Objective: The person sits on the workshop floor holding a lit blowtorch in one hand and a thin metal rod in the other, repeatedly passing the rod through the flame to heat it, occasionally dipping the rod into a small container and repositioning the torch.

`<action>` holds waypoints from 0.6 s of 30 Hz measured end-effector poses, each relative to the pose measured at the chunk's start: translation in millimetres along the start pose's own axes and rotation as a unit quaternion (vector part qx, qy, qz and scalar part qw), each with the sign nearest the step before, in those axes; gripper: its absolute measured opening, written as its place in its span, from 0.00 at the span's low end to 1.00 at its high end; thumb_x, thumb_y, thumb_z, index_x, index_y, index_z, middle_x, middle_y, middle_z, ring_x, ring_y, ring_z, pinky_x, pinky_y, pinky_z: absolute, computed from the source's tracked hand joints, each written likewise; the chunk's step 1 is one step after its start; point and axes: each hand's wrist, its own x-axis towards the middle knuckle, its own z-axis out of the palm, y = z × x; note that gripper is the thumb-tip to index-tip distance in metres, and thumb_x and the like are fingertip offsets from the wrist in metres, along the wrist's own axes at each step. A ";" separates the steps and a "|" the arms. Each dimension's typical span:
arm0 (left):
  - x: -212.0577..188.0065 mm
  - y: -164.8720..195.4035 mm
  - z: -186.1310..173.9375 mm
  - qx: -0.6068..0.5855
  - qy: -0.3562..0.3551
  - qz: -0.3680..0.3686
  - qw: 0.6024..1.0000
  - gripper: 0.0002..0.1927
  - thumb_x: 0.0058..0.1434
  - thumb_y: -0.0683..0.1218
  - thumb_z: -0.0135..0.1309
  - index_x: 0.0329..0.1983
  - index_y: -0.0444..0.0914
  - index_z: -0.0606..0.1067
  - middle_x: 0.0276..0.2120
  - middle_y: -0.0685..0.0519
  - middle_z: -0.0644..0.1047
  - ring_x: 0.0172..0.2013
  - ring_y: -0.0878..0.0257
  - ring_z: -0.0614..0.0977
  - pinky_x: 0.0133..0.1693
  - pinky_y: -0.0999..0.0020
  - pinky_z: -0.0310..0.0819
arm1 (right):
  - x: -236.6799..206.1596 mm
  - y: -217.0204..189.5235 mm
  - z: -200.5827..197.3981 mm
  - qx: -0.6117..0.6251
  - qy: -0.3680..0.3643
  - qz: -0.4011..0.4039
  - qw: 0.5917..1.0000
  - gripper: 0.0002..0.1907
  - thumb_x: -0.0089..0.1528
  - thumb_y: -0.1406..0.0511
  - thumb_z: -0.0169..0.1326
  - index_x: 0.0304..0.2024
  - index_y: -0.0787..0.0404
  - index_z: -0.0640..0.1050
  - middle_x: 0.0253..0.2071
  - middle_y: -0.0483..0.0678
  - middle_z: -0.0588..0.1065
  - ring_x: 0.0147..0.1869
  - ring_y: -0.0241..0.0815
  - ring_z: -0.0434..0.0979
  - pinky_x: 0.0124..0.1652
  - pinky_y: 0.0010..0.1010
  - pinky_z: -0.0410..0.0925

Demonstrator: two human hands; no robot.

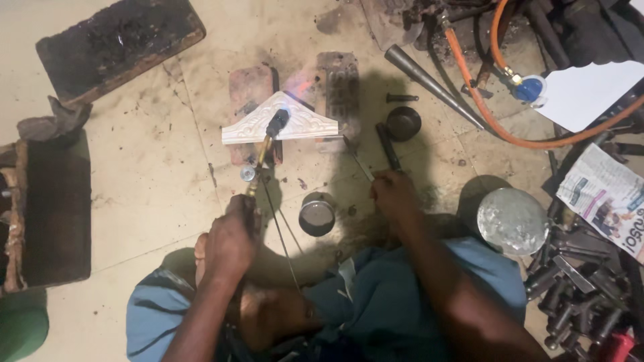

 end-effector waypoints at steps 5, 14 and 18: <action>5.4 -5.4 6.9 -0.003 0.007 0.024 1.000 0.11 0.66 0.48 0.51 0.47 0.38 0.71 0.35 0.33 0.80 0.39 0.33 0.81 0.41 0.38 0.72 | 0.0 0.4 2.5 -0.092 -0.011 -0.032 0.995 0.17 0.63 0.57 0.53 0.37 0.64 0.84 0.26 0.48 0.78 0.28 0.38 0.77 0.33 0.35 0.69; 5.7 -2.3 6.2 -0.010 0.000 0.009 1.000 0.12 0.66 0.48 0.50 0.49 0.38 0.70 0.34 0.32 0.80 0.39 0.32 0.81 0.43 0.39 0.73 | 7.3 -1.5 9.7 0.001 -0.013 -0.005 1.000 0.14 0.62 0.59 0.55 0.39 0.63 0.84 0.21 0.46 0.76 0.21 0.35 0.72 0.25 0.32 0.66; 5.4 -1.2 5.6 0.009 -0.016 -0.020 1.000 0.13 0.66 0.49 0.50 0.50 0.39 0.70 0.34 0.32 0.80 0.40 0.32 0.81 0.43 0.38 0.72 | 5.6 -1.7 9.9 0.056 -0.022 0.016 0.998 0.14 0.63 0.61 0.56 0.39 0.66 0.84 0.21 0.45 0.74 0.21 0.33 0.70 0.23 0.29 0.63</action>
